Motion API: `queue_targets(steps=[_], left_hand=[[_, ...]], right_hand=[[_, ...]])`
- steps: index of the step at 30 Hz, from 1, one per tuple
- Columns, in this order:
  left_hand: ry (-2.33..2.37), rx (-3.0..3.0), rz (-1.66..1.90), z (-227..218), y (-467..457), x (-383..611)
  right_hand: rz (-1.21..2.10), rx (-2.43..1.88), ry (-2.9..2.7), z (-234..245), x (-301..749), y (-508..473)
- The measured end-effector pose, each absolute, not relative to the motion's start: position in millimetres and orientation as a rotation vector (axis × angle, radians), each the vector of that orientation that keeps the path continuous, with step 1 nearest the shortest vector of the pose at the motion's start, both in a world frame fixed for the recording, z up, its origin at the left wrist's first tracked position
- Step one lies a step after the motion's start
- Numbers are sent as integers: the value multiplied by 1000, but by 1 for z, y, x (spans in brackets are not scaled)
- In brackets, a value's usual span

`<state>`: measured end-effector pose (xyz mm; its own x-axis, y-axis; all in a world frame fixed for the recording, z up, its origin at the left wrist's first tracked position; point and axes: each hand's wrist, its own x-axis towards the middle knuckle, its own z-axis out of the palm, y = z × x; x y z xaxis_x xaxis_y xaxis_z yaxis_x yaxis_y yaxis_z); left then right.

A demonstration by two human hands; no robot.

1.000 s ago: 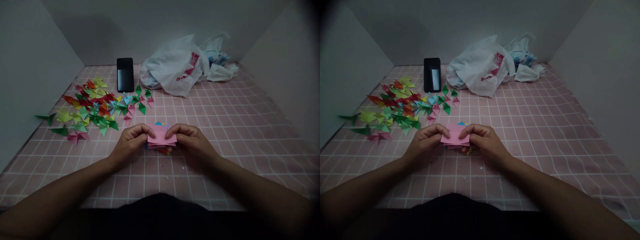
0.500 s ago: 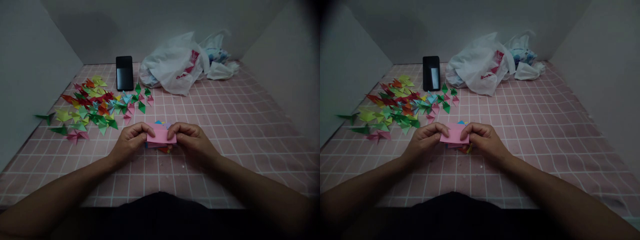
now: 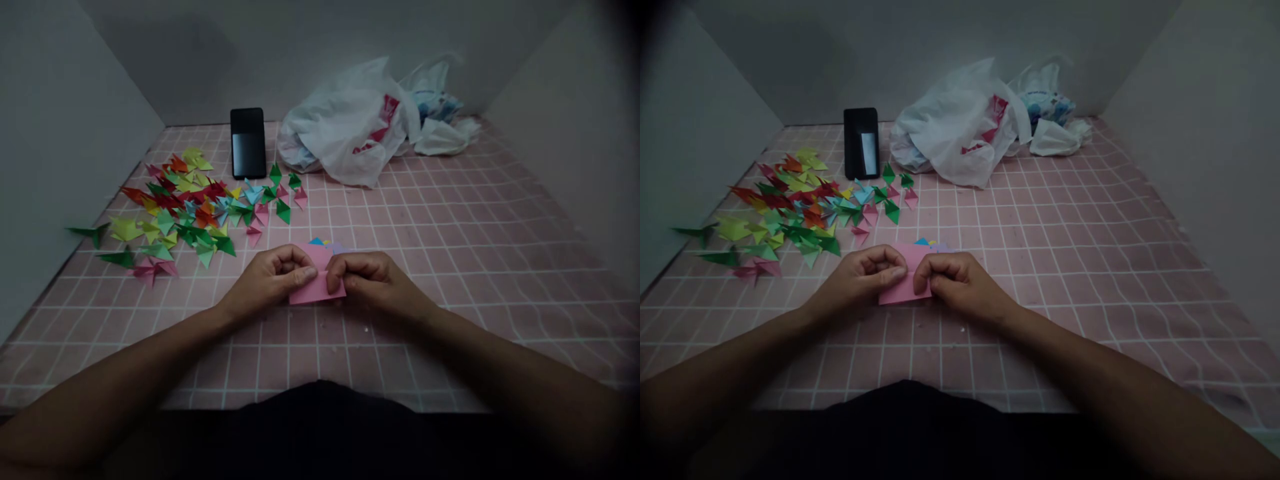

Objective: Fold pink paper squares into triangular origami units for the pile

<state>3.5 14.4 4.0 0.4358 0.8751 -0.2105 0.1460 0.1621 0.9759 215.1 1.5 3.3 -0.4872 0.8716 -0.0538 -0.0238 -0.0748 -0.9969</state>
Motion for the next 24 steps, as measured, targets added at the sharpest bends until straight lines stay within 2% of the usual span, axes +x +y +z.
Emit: queue_targets(steps=[5, 14, 24], left_hand=[[1000, 1368, 517, 5, 12, 6], [1026, 1363, 592, 10, 10, 8], [970, 1324, 586, 9, 7, 9]], right_hand=[[1626, -916, -1590, 5, 214, 1], [1788, -968, -1306, 7, 209, 0], [1842, -996, -1240, 0, 209, -1]])
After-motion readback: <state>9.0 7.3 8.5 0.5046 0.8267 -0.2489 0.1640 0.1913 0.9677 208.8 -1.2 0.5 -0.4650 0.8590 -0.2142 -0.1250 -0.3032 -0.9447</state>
